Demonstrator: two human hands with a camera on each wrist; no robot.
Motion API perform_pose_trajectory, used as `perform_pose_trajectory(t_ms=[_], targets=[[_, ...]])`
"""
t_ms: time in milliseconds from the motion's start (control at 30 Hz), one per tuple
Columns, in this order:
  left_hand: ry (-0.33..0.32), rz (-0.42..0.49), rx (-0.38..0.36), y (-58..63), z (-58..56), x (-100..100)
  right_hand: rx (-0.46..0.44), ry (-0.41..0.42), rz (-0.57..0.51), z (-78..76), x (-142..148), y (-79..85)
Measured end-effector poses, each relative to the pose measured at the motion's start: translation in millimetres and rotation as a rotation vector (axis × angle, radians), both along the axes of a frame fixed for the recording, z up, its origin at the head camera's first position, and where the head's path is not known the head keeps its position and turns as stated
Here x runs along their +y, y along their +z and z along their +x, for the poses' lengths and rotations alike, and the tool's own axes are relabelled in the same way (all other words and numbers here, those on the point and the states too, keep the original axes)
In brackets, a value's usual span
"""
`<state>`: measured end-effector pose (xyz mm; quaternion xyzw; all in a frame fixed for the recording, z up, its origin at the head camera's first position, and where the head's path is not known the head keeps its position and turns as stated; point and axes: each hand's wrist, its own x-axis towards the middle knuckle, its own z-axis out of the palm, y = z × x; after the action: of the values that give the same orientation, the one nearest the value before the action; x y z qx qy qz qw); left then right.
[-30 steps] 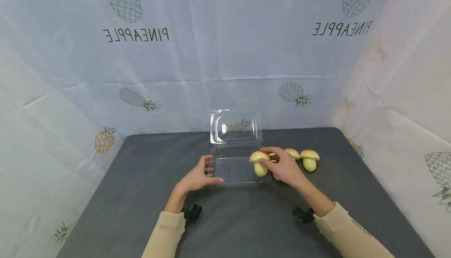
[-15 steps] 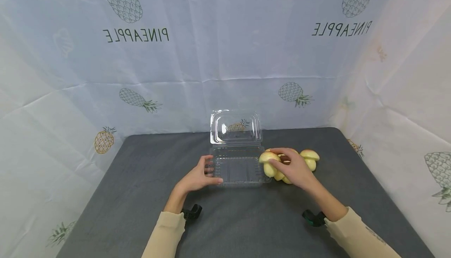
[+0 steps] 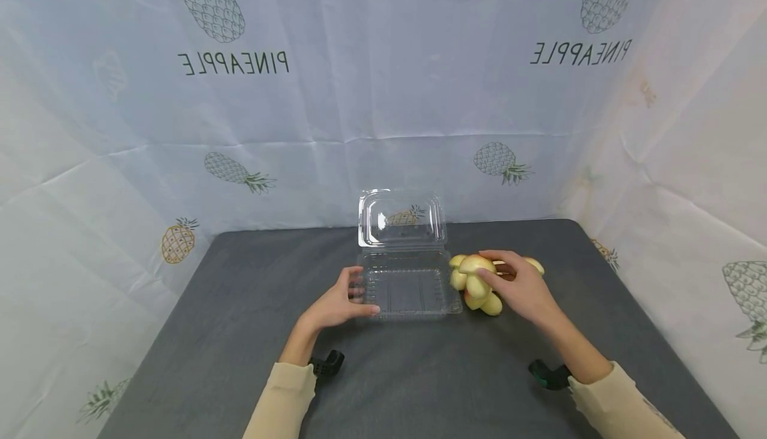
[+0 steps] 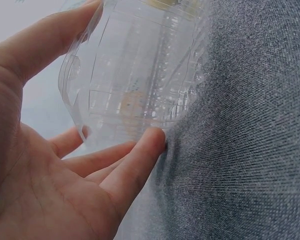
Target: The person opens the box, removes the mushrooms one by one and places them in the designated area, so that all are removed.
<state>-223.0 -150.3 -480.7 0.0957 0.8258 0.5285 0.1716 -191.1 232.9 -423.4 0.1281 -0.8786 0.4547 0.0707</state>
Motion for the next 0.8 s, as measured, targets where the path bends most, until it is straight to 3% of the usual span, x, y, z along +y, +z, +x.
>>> perform_pose_trajectory(t_ms=[800], targets=[[0.005, 0.000, 0.009, 2.4, 1.7, 2, 0.077, -0.066, 0.025, 12.6, 38, -7.1]])
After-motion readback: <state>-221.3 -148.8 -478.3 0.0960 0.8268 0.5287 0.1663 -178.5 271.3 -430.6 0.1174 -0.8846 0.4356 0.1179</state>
